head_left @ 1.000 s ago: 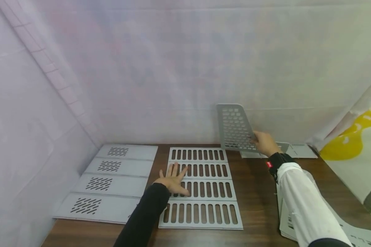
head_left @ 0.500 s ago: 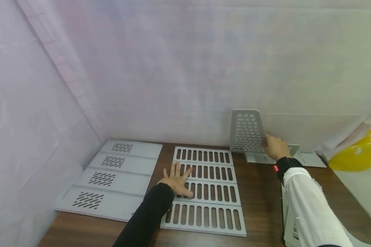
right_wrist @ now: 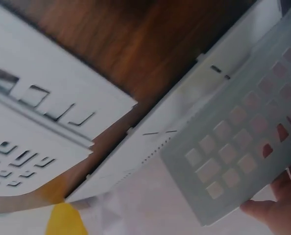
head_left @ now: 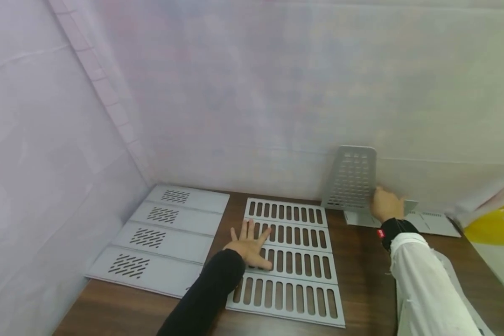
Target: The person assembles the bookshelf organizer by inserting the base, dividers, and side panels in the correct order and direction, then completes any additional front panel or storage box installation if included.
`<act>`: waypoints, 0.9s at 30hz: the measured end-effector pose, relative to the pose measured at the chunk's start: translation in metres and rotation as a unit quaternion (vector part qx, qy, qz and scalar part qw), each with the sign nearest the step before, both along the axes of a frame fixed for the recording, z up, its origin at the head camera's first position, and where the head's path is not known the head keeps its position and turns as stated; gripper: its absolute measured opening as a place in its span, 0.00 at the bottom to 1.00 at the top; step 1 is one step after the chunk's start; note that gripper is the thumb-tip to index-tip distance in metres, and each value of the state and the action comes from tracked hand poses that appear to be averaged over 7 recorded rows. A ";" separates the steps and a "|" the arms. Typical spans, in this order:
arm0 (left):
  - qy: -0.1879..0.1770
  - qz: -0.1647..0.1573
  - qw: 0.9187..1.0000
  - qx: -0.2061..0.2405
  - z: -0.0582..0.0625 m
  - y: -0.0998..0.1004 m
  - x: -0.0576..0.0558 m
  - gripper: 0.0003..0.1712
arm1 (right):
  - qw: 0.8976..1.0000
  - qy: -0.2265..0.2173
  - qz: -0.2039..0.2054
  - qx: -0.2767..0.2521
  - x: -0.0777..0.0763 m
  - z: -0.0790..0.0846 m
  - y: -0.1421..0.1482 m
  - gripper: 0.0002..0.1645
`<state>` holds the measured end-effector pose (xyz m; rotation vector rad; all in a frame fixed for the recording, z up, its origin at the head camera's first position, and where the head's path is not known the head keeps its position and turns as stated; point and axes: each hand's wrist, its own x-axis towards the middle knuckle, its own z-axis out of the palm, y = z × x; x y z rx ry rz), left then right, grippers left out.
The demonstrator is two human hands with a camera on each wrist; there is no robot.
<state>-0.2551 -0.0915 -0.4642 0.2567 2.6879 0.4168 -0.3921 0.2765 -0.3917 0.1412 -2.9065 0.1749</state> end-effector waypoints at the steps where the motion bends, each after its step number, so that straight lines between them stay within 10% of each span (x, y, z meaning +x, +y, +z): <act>1: -0.001 -0.001 1.000 0.002 0.000 0.000 0.000 0.59 | 1.000 0.000 0.002 -0.005 -0.001 -0.001 0.000 0.22; 14: -0.012 -0.004 1.000 -0.021 0.008 0.001 -0.001 0.59 | 0.997 0.007 0.055 -0.057 -0.012 -0.009 -0.021 0.27; 27: -0.025 -0.002 0.999 -0.021 0.010 0.000 -0.004 0.59 | 0.991 -0.005 -0.052 -0.124 0.002 -0.008 0.001 0.35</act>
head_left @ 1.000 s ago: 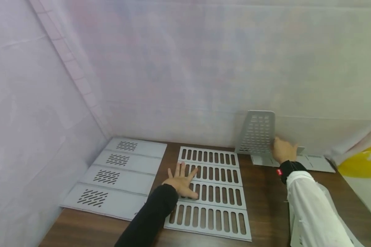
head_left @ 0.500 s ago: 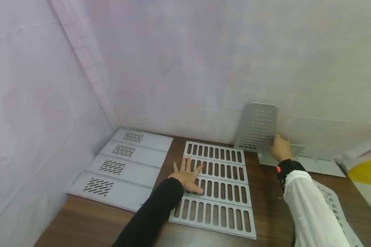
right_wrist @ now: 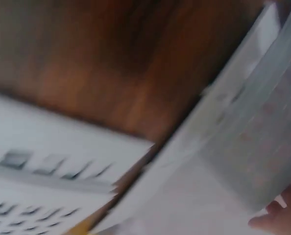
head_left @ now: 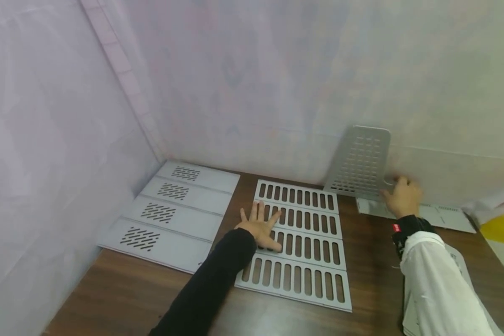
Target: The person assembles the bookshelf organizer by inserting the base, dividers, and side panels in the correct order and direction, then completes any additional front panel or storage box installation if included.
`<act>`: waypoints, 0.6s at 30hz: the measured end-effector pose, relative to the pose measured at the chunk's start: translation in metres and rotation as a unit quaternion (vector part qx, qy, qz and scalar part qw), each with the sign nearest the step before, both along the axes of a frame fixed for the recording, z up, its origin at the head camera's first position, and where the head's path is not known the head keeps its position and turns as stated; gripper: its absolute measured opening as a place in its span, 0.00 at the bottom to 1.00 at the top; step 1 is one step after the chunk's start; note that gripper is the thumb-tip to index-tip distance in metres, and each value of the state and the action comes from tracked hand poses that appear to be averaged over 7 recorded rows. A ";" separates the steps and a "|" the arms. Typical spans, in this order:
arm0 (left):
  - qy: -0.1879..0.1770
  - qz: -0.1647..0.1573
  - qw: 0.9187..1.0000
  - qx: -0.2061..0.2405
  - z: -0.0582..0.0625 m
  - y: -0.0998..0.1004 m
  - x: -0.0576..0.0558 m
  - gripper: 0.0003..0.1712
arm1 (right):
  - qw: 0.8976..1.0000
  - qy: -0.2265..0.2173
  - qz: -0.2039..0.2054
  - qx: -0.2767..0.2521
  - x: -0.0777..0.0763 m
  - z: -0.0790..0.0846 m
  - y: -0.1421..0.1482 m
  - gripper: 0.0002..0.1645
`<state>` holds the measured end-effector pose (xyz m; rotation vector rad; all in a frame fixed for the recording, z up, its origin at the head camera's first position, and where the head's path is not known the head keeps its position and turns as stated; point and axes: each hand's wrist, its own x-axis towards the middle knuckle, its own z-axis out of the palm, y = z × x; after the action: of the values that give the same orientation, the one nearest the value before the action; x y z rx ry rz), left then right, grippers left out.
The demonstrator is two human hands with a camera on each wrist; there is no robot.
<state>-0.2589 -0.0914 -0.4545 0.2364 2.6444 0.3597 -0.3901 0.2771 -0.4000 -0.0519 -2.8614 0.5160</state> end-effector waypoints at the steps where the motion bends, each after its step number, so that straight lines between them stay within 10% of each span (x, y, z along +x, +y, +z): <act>1: -0.001 0.001 1.000 -0.001 0.001 0.000 0.000 0.59 | 1.000 -0.004 -0.007 -0.012 0.002 0.001 0.006 0.37; 7: -0.001 0.001 1.000 -0.003 0.002 0.000 0.001 0.59 | 0.994 -0.062 -0.059 -0.072 0.014 0.005 0.046 0.41; 18: 0.012 0.001 1.000 0.000 0.001 0.003 0.000 0.58 | 0.982 -0.090 0.000 -0.165 0.005 -0.013 0.056 0.39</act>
<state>-0.2591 -0.0886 -0.4534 0.2393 2.6681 0.3586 -0.3853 0.3331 -0.4131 -0.1623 -2.9129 1.0303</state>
